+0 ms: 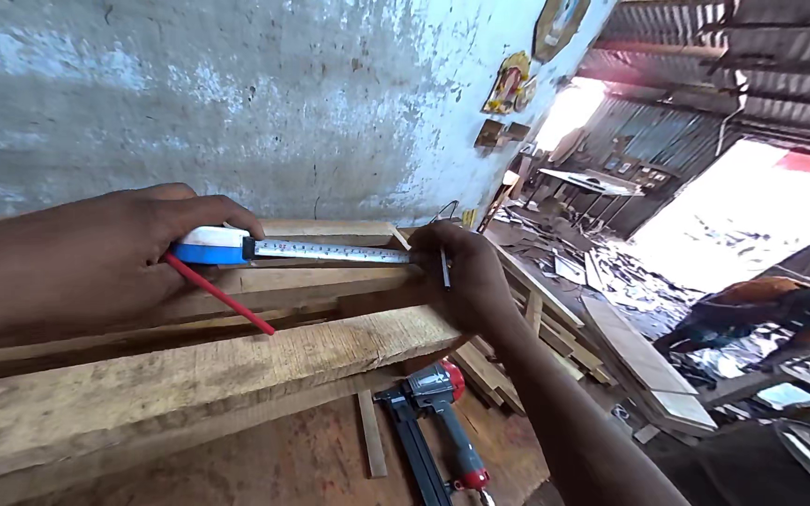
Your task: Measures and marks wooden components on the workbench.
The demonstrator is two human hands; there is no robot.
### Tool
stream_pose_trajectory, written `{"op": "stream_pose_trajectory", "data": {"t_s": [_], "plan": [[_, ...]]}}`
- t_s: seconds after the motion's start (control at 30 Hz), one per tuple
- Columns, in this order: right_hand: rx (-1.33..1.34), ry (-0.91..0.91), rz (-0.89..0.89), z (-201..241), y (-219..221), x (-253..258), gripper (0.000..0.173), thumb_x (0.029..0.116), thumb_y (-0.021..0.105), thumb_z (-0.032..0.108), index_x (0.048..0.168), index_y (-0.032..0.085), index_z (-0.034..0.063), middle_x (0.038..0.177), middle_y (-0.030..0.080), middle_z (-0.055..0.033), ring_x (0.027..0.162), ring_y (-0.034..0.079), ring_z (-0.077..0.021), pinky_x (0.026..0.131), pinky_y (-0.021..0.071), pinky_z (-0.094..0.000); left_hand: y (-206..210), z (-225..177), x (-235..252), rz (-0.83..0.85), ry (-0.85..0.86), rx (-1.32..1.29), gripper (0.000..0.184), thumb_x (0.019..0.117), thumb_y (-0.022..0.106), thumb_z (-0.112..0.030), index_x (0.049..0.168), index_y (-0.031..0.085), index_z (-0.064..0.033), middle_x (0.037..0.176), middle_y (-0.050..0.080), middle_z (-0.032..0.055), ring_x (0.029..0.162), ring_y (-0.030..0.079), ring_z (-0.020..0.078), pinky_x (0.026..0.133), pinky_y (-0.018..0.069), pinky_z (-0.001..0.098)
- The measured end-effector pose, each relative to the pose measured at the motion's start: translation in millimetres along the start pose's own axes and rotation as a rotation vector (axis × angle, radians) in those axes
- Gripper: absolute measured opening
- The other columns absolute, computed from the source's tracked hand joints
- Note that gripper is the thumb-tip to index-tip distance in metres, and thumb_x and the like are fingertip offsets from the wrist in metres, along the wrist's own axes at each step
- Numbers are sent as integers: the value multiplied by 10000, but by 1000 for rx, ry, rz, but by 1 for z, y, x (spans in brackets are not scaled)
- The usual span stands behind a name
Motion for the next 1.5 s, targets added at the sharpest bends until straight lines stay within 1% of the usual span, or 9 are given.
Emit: {"op": "stream_pose_trajectory", "data": {"t_s": [0.13,0.27,0.47,0.6,0.77,0.97,1.27,1.4,1.5], "plan": [[342,79,128,10,6,19,144,921,737,57,1063,716,70,852,734,-20,711,668,-99,664,574,-295,2,4,3,81,-64,-69,486,870,720,-382,1329,580,-457,1090,670,-114,864,661,42,711,604,352],[205,106,163,9,21,36,133,924,721,64,1051,712,104,850,722,-4,723,672,-130,673,573,-376,5,6,3,148,-114,-6,504,902,710,-304,1357,564,-463,1077,634,-81,852,648,71,691,598,373],[302,90,93,-6,22,31,154,928,734,68,1078,702,74,879,735,-23,766,697,-120,723,604,-334,9,5,2,113,-135,6,522,919,713,-294,1387,541,-446,1111,616,-47,856,653,97,693,603,405],[557,0,32,2,18,25,167,949,705,52,1109,670,19,924,739,-61,768,706,-142,714,617,-304,15,-5,6,-69,-15,-118,476,927,648,-302,1382,558,-408,1148,611,-97,948,642,34,770,601,322],[813,-79,310,43,19,29,286,997,639,66,1263,588,-24,1130,730,-154,967,737,-254,847,635,-398,16,-20,11,-248,141,-217,429,948,628,-267,1374,588,-306,1203,610,-86,1074,622,32,904,574,251],[896,-181,502,95,32,48,357,993,628,17,1332,553,-69,1111,716,-166,966,724,-230,860,629,-381,18,-29,11,-333,224,-261,408,966,621,-272,1369,580,-221,1213,597,-40,1101,618,74,926,574,266],[972,-30,464,103,23,60,145,961,676,28,1090,613,3,809,649,-61,681,623,-123,633,568,-274,14,-35,4,-367,169,-196,426,958,610,-274,1370,571,-175,1211,601,-37,1090,622,60,910,571,246],[961,123,454,55,1,57,36,985,638,97,1006,639,68,830,640,-52,707,616,-126,673,574,-304,13,-28,5,-338,112,-163,444,951,619,-315,1383,561,-227,1203,610,-60,1060,635,54,869,594,277],[733,63,448,15,4,49,39,938,700,61,955,701,25,832,677,-54,727,634,-121,691,574,-299,23,-28,3,-211,58,-99,463,912,612,-269,1374,572,-275,1134,596,-70,984,634,64,797,600,314]]}}
Point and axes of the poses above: each hand's wrist, its own x-axis towards the middle knuckle, its own y-axis out of the palm, z = x × y, the point moved 2 cm from there along x, towards the middle knuckle
